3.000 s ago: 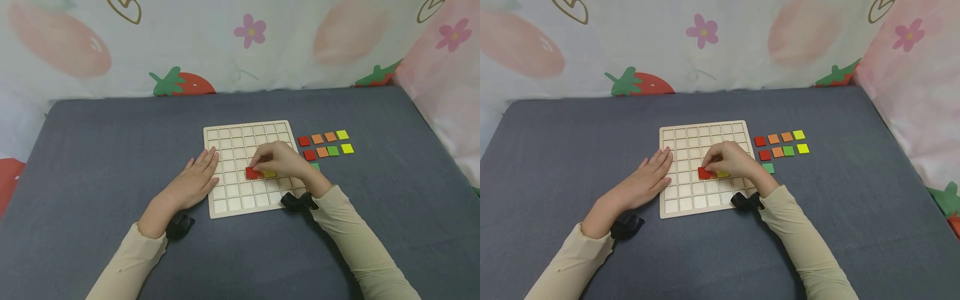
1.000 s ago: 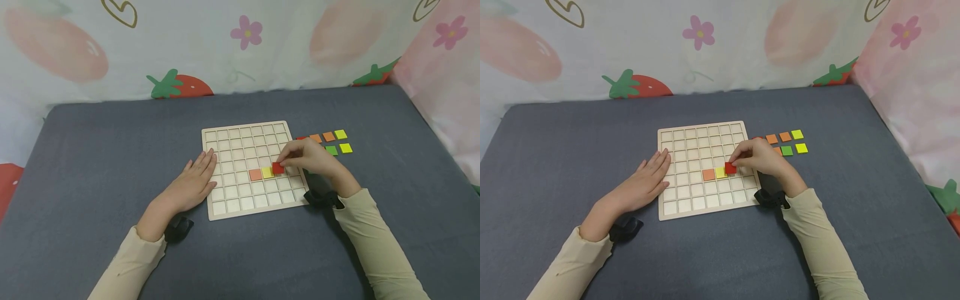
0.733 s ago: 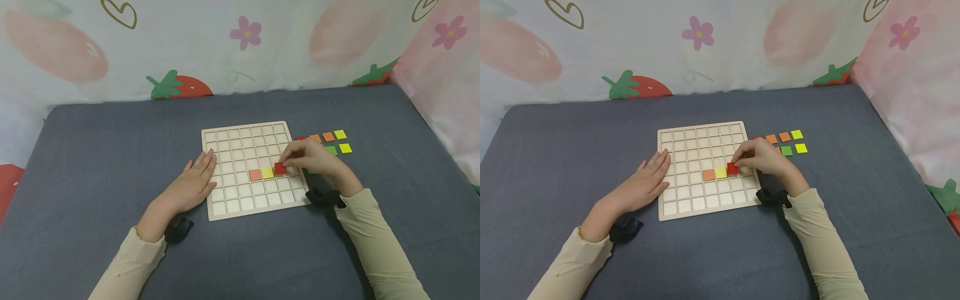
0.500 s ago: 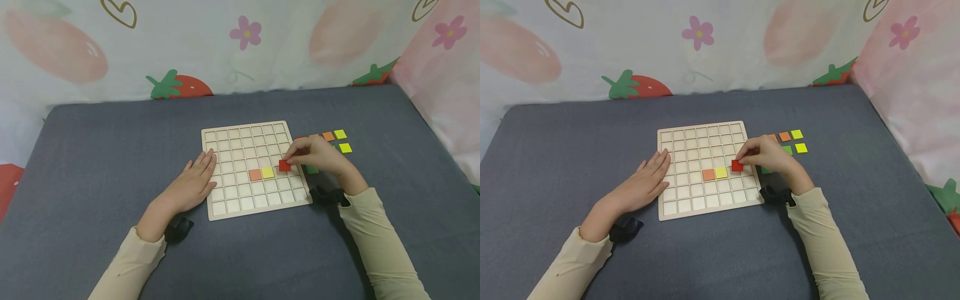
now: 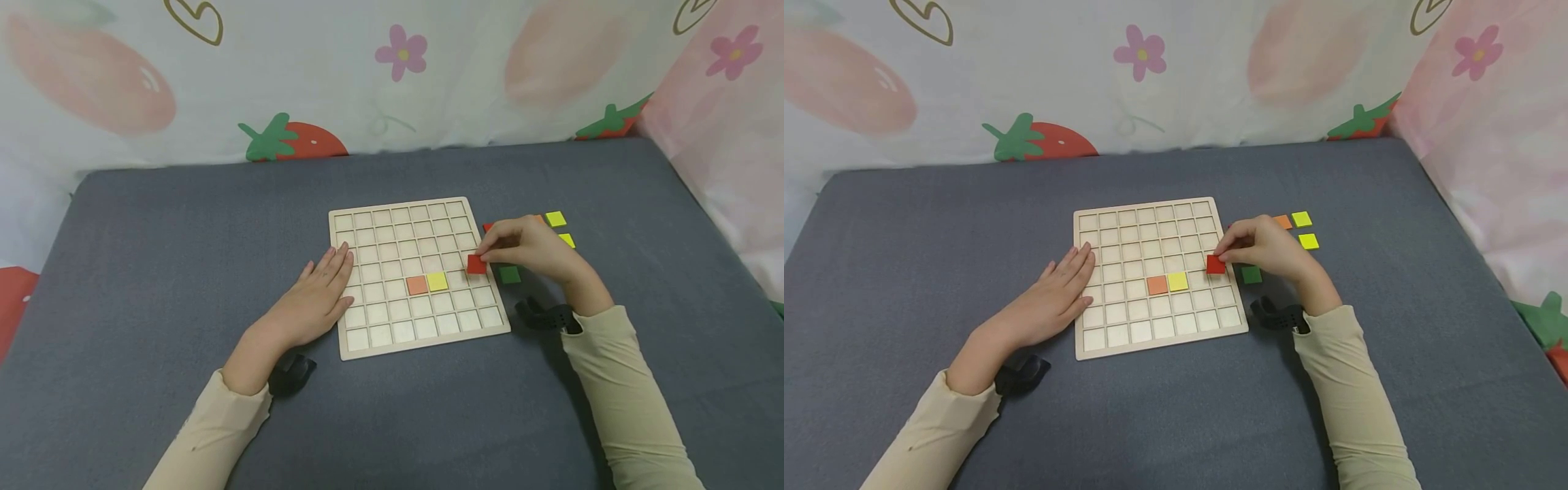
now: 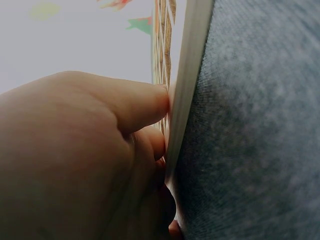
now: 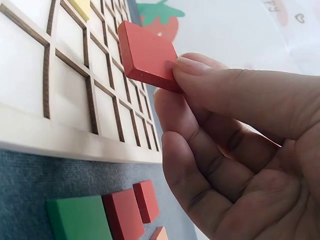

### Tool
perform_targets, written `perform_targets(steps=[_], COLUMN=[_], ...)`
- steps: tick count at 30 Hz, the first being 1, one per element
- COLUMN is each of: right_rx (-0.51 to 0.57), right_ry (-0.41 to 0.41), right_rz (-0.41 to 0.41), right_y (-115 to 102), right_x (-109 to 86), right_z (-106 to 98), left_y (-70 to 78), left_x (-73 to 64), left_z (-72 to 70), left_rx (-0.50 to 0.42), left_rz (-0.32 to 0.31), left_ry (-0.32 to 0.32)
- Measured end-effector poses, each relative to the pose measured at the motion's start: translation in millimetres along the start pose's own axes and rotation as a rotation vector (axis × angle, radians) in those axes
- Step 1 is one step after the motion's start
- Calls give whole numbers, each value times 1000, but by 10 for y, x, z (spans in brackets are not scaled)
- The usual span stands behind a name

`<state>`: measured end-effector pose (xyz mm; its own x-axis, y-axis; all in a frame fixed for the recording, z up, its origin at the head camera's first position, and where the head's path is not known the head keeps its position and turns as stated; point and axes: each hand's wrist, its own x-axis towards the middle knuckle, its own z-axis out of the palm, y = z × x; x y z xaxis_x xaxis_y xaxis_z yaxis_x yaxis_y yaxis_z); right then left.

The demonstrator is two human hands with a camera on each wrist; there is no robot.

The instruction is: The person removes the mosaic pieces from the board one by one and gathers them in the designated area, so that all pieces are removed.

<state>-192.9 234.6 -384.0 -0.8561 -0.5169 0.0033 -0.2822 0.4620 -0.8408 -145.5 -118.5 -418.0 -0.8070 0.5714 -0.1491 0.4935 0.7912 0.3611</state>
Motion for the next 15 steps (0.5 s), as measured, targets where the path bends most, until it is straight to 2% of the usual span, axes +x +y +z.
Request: perform_targets(steps=[6,15], right_rx=[21,66], right_ry=[-8,-14], right_rz=[4,79], right_y=[35,48], right_x=[-21,-62], right_z=[-50,-119], left_y=[-9,-4], left_x=[3,-6], left_z=[7,-2], left_rx=[2,0], left_rz=[4,9], left_ry=[2,4])
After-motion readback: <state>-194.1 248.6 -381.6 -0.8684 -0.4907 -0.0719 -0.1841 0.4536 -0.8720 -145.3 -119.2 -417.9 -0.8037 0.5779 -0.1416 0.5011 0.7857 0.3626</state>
